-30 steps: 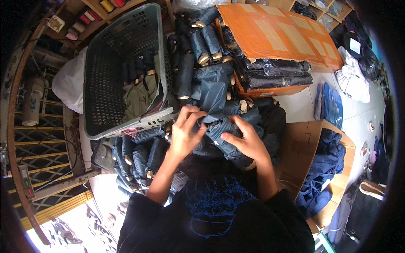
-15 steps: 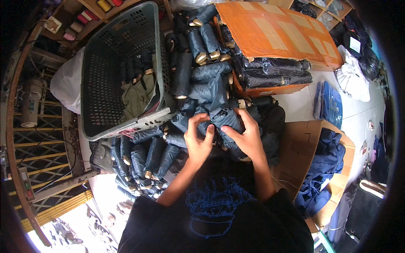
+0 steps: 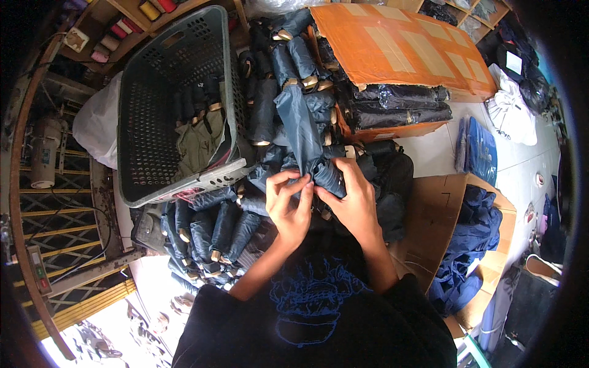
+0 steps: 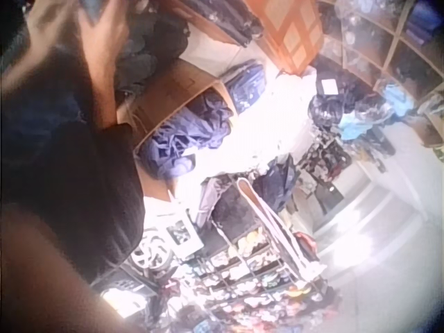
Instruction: The person repeatedly picks up dark folded garments from a pile, unfolds them slightly, refolds them, and places them into a green plastic basket. The person handles each item one at a time, adjusting the fold before depositing it in the basket.
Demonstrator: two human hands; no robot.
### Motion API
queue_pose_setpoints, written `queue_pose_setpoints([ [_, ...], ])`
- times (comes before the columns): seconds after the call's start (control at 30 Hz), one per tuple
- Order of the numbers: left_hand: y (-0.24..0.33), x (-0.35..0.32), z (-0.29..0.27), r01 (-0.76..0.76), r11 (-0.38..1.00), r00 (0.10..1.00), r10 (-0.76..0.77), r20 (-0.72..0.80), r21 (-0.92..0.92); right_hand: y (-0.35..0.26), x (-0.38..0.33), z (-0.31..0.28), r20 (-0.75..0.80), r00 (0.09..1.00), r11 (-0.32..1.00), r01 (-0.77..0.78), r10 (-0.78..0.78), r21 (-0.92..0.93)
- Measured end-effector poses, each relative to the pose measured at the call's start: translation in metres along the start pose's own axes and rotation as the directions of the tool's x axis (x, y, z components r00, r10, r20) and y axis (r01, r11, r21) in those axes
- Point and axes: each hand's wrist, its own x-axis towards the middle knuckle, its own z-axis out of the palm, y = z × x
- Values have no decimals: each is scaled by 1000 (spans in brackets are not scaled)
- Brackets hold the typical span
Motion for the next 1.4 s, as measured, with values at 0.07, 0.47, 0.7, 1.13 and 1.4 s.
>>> queue_pose_setpoints([
  [0.07, -1, -3, 0, -3, 987, 999, 11, 47, -160, 1, 0, 0, -18, 999, 999, 32, -32, -14],
  [0.47, -1, 0, -9, 641, 162, 732, -426, 533, -750, -18, 10, -15, 48, 987, 983, 145, -151, 116],
  [0.7, 6, 4, -16, 639, 227, 750, -395, 530, -735, -13, 10, -10, 28, 982, 918, 165, -187, 359],
  [1.13, 1, 19, -35, 698, 261, 700, -448, 556, -667, -19, -1, 1, 155, 987, 836, -55, -36, 545],
  [1.4, 21, 16, -25, 623, 355, 758, -495, 425, -697, -27, 3, -5, 111, 990, 867, 23, -90, 498],
])
